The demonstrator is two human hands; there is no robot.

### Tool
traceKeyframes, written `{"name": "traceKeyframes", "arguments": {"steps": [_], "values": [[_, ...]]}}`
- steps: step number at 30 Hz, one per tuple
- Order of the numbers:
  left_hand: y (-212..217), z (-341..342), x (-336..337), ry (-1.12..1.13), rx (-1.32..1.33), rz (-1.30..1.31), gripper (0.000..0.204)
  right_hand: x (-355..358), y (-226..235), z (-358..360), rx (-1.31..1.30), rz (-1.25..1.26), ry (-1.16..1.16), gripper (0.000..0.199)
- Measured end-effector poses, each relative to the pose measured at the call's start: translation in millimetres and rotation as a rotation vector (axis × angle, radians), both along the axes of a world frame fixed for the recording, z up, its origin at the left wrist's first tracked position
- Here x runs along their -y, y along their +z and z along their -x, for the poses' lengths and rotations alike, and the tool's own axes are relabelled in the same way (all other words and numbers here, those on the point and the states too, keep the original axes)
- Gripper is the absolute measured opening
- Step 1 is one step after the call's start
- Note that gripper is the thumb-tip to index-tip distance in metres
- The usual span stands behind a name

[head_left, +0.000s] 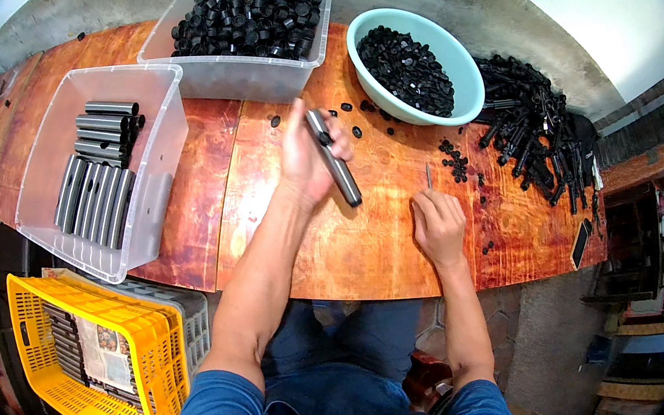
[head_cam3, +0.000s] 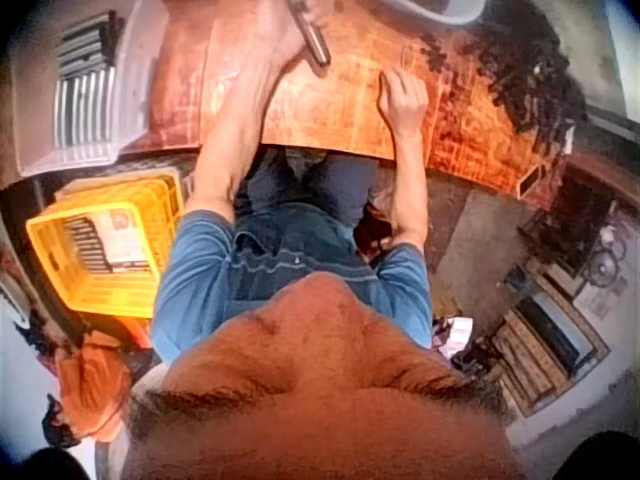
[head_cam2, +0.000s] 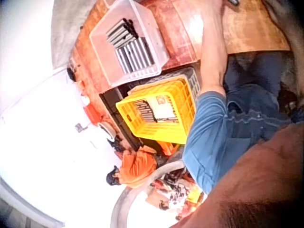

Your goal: The person assembles small black cylindrical components by inserting black caps into metal tubes and securing them with a screwdriver. Completed units are placed into a yellow basket. The person repeats this process with multiple components throughout the clip.

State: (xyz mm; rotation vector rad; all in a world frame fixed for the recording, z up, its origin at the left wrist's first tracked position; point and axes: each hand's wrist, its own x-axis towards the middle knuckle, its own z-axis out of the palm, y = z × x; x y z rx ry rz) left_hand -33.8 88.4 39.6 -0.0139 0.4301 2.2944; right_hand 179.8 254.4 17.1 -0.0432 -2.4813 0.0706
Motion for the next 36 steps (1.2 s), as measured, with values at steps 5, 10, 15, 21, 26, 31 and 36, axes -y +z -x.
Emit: {"name": "traceKeyframes", "arguments": {"steps": [5, 10, 15, 21, 26, 31, 36], "values": [[-12, 42, 27, 0.102, 0.015, -0.300, 0.036, 22, 17, 36, 0.009, 0.142, 0.091, 0.016], [-28, 52, 23, 0.110, 0.018, -0.278, 0.037, 45, 27, 94, 0.183, 0.360, 0.053, 0.015], [-33, 56, 22, 0.006, 0.004, -0.312, 0.037, 38, 7, 140, -0.007, 0.324, -0.028, 0.014], [-25, 39, 12, -0.091, 0.023, -0.215, 0.036, 20, -8, 146, 0.103, 0.308, 0.006, 0.013], [-26, 20, -2, -0.182, 0.017, -0.124, 0.036, 24, 10, 117, 0.009, 0.613, 0.016, 0.013], [-26, 23, -1, -0.158, -0.039, -0.078, 0.038, 23, 16, 107, 0.033, 0.721, 0.019, 0.015], [-28, 50, 19, -0.066, 0.020, -0.303, 0.040, 29, 7, 107, 0.196, 0.796, 0.095, 0.023]]}}
